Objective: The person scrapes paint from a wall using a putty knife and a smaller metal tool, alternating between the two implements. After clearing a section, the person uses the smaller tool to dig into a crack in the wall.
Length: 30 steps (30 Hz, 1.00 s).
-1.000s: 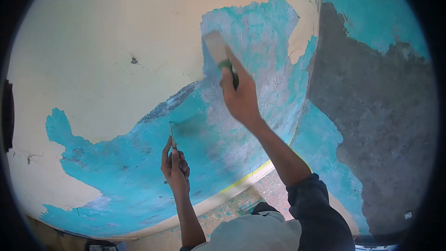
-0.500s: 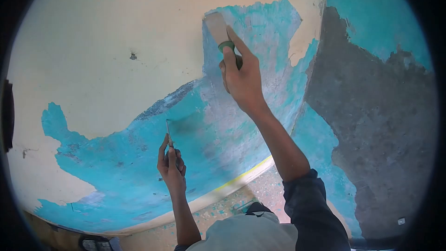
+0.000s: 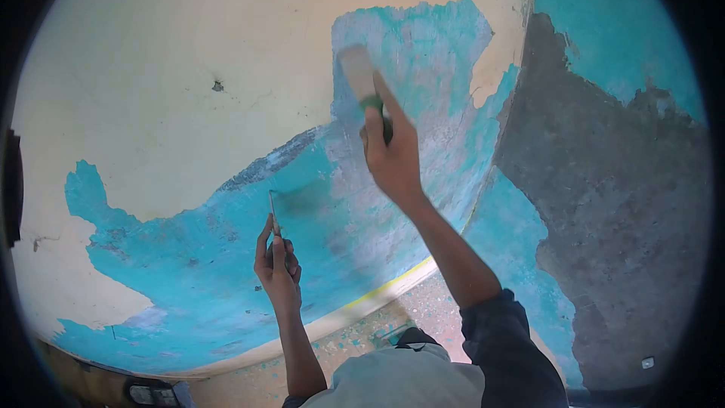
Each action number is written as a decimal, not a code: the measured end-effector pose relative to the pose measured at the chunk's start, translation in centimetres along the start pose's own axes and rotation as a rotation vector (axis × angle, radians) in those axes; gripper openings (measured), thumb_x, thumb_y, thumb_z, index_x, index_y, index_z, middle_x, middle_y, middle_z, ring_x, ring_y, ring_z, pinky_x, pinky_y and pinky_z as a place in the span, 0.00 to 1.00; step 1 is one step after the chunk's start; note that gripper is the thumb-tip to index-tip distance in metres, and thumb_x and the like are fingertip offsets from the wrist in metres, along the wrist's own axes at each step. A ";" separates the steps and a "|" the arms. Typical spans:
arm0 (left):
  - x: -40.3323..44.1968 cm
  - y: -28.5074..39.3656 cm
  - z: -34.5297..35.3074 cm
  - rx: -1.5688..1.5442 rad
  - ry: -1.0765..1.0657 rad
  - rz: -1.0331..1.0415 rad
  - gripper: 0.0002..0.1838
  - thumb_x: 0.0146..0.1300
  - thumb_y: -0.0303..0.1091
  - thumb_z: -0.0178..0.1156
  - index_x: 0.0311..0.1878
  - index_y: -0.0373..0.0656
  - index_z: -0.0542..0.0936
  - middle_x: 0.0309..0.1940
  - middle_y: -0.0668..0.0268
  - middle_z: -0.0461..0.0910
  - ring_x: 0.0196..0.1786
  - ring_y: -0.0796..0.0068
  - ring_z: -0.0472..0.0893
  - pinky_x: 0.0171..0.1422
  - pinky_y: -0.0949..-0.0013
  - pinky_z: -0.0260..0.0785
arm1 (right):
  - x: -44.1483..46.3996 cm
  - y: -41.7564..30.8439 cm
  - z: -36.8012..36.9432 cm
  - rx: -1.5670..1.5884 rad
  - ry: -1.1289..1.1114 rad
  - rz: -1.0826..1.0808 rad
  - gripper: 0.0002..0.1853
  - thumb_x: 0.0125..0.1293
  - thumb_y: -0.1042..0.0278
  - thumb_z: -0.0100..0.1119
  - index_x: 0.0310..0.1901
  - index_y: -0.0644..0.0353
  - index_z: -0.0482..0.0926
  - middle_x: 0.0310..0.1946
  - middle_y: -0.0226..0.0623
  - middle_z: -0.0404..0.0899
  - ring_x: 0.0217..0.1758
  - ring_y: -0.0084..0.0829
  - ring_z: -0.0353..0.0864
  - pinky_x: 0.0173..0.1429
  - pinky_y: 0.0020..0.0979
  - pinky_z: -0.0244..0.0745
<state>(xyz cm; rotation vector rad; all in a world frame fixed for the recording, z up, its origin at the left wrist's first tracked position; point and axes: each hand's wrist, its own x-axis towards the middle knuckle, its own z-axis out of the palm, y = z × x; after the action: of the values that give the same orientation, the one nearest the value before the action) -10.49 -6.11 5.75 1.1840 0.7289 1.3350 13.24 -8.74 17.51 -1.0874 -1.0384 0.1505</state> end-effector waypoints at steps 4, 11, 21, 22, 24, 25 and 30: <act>0.1 0.2 -0.2 0.057 -0.001 0.005 0.23 0.85 0.37 0.55 0.78 0.45 0.75 0.30 0.75 0.76 0.21 0.93 0.62 0.19 0.80 0.49 | -6.3 6.0 0.5 -0.097 -0.003 -0.060 0.29 0.85 0.69 0.48 0.84 0.60 0.61 0.27 0.26 0.73 0.27 0.15 0.66 0.32 0.24 0.66; 0.1 0.3 -0.2 0.029 -0.003 -0.001 0.24 0.83 0.38 0.58 0.77 0.45 0.76 0.31 0.74 0.77 0.21 0.93 0.62 0.19 0.81 0.48 | -2.5 1.8 1.0 0.019 0.025 -0.004 0.29 0.85 0.70 0.50 0.83 0.60 0.64 0.26 0.22 0.69 0.28 0.13 0.63 0.32 0.22 0.63; 0.2 0.2 -0.6 0.044 -0.012 0.023 0.24 0.83 0.40 0.59 0.77 0.46 0.76 0.30 0.74 0.78 0.21 0.93 0.61 0.19 0.81 0.47 | -9.2 7.7 1.3 -0.090 -0.017 0.043 0.30 0.84 0.71 0.50 0.84 0.57 0.63 0.28 0.26 0.73 0.29 0.15 0.66 0.34 0.23 0.65; 0.3 0.3 -0.6 0.060 -0.016 0.013 0.24 0.84 0.38 0.57 0.78 0.45 0.75 0.29 0.75 0.77 0.20 0.93 0.61 0.19 0.80 0.48 | -8.6 7.4 1.4 -0.096 -0.005 0.017 0.29 0.84 0.71 0.50 0.84 0.59 0.63 0.28 0.26 0.73 0.29 0.15 0.66 0.34 0.23 0.66; 0.2 0.4 -0.5 0.077 -0.025 0.001 0.24 0.85 0.35 0.54 0.79 0.43 0.74 0.29 0.76 0.76 0.19 0.93 0.61 0.19 0.79 0.49 | -5.9 5.8 1.8 -0.099 0.032 -0.029 0.29 0.85 0.70 0.51 0.83 0.60 0.64 0.28 0.26 0.72 0.28 0.15 0.66 0.33 0.23 0.66; 0.2 0.3 -0.4 0.053 -0.018 0.001 0.24 0.84 0.38 0.57 0.78 0.44 0.75 0.29 0.75 0.77 0.20 0.93 0.61 0.19 0.79 0.48 | -4.4 4.6 1.8 -0.102 0.069 -0.075 0.29 0.85 0.70 0.51 0.83 0.61 0.65 0.27 0.25 0.72 0.27 0.15 0.66 0.33 0.24 0.66; 0.3 0.2 -0.5 0.035 -0.013 0.017 0.24 0.83 0.40 0.60 0.77 0.46 0.76 0.30 0.74 0.78 0.20 0.93 0.61 0.19 0.80 0.47 | 0.0 -0.2 0.8 0.008 0.047 -0.010 0.28 0.85 0.69 0.51 0.82 0.62 0.66 0.26 0.24 0.71 0.27 0.14 0.66 0.30 0.23 0.64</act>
<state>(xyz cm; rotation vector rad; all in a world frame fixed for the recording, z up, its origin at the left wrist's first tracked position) -11.00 -5.77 5.82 1.2279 0.7374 1.3322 12.56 -8.25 17.74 -1.0736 -1.0006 0.1202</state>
